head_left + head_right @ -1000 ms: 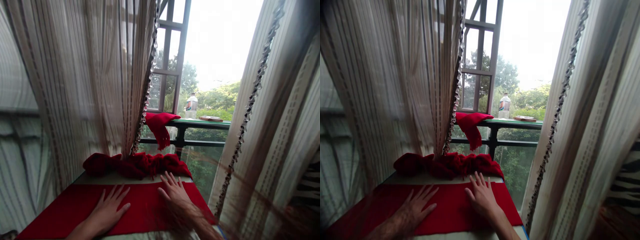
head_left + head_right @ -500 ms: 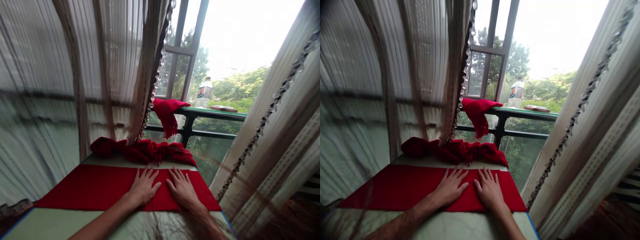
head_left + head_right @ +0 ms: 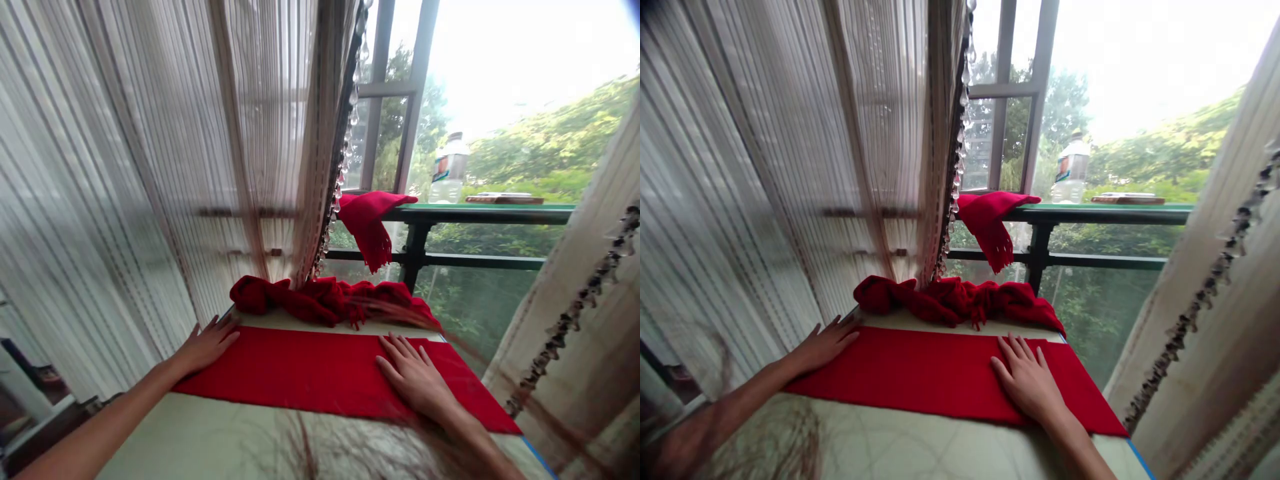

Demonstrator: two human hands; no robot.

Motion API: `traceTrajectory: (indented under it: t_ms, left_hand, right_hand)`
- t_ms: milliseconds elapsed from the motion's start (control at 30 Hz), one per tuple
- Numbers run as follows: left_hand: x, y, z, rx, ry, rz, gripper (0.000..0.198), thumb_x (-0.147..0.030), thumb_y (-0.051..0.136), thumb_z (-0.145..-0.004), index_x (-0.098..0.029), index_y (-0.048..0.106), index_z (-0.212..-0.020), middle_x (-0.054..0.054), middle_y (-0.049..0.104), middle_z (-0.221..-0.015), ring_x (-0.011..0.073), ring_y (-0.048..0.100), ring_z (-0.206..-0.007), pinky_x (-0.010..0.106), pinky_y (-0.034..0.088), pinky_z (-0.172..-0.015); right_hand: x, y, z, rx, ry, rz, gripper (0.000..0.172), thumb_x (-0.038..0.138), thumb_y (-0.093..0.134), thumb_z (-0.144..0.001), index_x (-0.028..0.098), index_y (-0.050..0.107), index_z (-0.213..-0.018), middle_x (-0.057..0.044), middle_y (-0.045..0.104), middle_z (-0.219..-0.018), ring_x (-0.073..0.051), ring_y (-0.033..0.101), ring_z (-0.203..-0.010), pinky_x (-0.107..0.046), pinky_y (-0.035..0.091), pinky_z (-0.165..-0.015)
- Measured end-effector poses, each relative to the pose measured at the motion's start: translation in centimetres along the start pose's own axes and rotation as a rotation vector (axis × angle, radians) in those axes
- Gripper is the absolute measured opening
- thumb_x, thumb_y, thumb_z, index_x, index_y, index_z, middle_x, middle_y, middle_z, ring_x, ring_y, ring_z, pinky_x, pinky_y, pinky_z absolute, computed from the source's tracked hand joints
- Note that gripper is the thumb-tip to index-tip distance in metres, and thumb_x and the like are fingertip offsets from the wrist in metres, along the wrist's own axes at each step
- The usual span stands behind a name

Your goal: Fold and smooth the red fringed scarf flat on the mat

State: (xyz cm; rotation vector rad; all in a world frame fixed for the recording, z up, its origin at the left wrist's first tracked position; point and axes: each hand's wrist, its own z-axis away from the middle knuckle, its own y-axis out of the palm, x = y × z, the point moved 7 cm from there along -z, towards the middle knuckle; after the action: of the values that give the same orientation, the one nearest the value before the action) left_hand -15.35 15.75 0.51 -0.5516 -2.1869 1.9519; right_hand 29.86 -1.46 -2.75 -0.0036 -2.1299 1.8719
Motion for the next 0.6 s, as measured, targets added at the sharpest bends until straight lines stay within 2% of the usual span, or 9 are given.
traceTrajectory:
  t_ms: [67, 133, 167, 233, 333, 400, 467, 533, 600]
  left_hand:
    - [0.9, -2.4, -0.6, -0.078, -0.042, -0.014, 0.061, -0.048, 0.036, -0.102, -0.015, 0.053, -0.15, 0.02, 0.049, -0.156, 0.0431, 0.039, -0.146, 0.067, 0.028, -0.114]
    - [-0.8, -4.3, -1.3, -0.161, -0.017, -0.001, 0.057, -0.044, 0.033, -0.103, -0.013, 0.058, -0.144, 0.02, 0.058, -0.148, 0.0374, 0.05, -0.138, 0.056, 0.035, -0.114]
    - [-2.6, -4.9, -1.8, -0.192, 0.019, 0.017, 0.055, -0.041, 0.031, -0.104, -0.014, 0.06, -0.142, 0.018, 0.062, -0.144, 0.0338, 0.055, -0.134, 0.051, 0.037, -0.113]
    - [-7.7, -5.1, -2.6, -0.201, 0.149, 0.074, 0.049, -0.042, 0.035, -0.104, -0.018, 0.065, -0.134, 0.012, 0.067, -0.138, 0.0268, 0.06, -0.128, 0.039, 0.041, -0.111]
    - [-16.0, -3.8, -3.1, -0.139, 0.344, 0.169, 0.04, -0.045, 0.043, -0.104, -0.026, 0.071, -0.125, 0.004, 0.072, -0.131, 0.022, 0.064, -0.123, 0.031, 0.044, -0.108]
    - [-20.3, -2.5, -2.7, -0.081, 0.443, 0.216, 0.038, -0.043, 0.046, -0.104, -0.027, 0.071, -0.127, 0.004, 0.071, -0.133, 0.0227, 0.062, -0.126, 0.033, 0.043, -0.11]
    - [-23.0, -1.0, -1.6, -0.005, 0.527, 0.243, 0.039, -0.046, 0.052, -0.102, -0.03, 0.069, -0.133, 0.003, 0.064, -0.145, 0.0265, 0.054, -0.138, 0.041, 0.035, -0.119]
    - [-24.0, 0.6, -0.3, 0.071, 0.562, 0.256, 0.051, -0.053, 0.054, -0.1, -0.032, 0.058, -0.147, 0.005, 0.048, -0.159, 0.0328, 0.037, -0.15, 0.056, 0.023, -0.124]
    - [-23.8, 2.0, 0.5, 0.135, 0.549, 0.265, 0.066, -0.06, 0.051, -0.099, -0.028, 0.045, -0.157, 0.01, 0.035, -0.164, 0.0379, 0.025, -0.154, 0.066, 0.017, -0.122]
  right_hand:
    - [-0.1, 0.3, -0.2, -0.008, -0.002, -0.006, 0.062, 0.052, 0.035, -0.102, 0.025, 0.037, -0.157, -0.006, 0.03, -0.169, -0.027, 0.017, -0.159, -0.054, 0.012, -0.128]
    - [-0.2, 0.4, -0.3, -0.016, -0.008, -0.005, 0.062, 0.053, 0.035, -0.101, 0.026, 0.038, -0.157, -0.006, 0.03, -0.169, -0.026, 0.016, -0.158, -0.053, 0.011, -0.128]
    - [-0.2, 0.5, -0.3, -0.019, -0.012, -0.001, 0.062, 0.054, 0.035, -0.101, 0.026, 0.038, -0.157, -0.006, 0.031, -0.169, -0.025, 0.016, -0.158, -0.052, 0.011, -0.129]
    - [-0.3, 0.6, -0.3, -0.024, -0.019, 0.022, 0.063, 0.055, 0.034, -0.101, 0.027, 0.038, -0.157, -0.005, 0.03, -0.169, -0.025, 0.016, -0.158, -0.053, 0.011, -0.129]
    - [-0.6, 0.9, -0.3, -0.038, -0.026, 0.068, 0.064, 0.056, 0.03, -0.1, 0.027, 0.038, -0.157, -0.003, 0.03, -0.168, -0.024, 0.018, -0.157, -0.053, 0.018, -0.128]
    - [-0.9, 1.3, -0.4, -0.051, -0.047, 0.092, 0.065, 0.057, 0.028, -0.1, 0.028, 0.038, -0.157, -0.002, 0.032, -0.167, -0.025, 0.02, -0.156, -0.053, 0.022, -0.128]
    - [-1.1, 1.8, -0.5, -0.082, -0.099, 0.126, 0.061, 0.056, 0.03, -0.099, 0.035, 0.04, -0.156, 0.0, 0.038, -0.165, -0.026, 0.023, -0.155, -0.055, 0.023, -0.127]
    - [-1.5, 2.3, -0.8, -0.1, -0.141, 0.154, 0.058, 0.058, 0.031, -0.098, 0.043, 0.041, -0.153, 0.003, 0.042, -0.163, -0.026, 0.024, -0.154, -0.057, 0.026, -0.126]
    - [-2.2, 2.6, -1.1, -0.085, -0.118, 0.157, 0.061, 0.063, 0.031, -0.097, 0.043, 0.04, -0.154, 0.003, 0.04, -0.163, -0.026, 0.026, -0.152, -0.057, 0.03, -0.124]
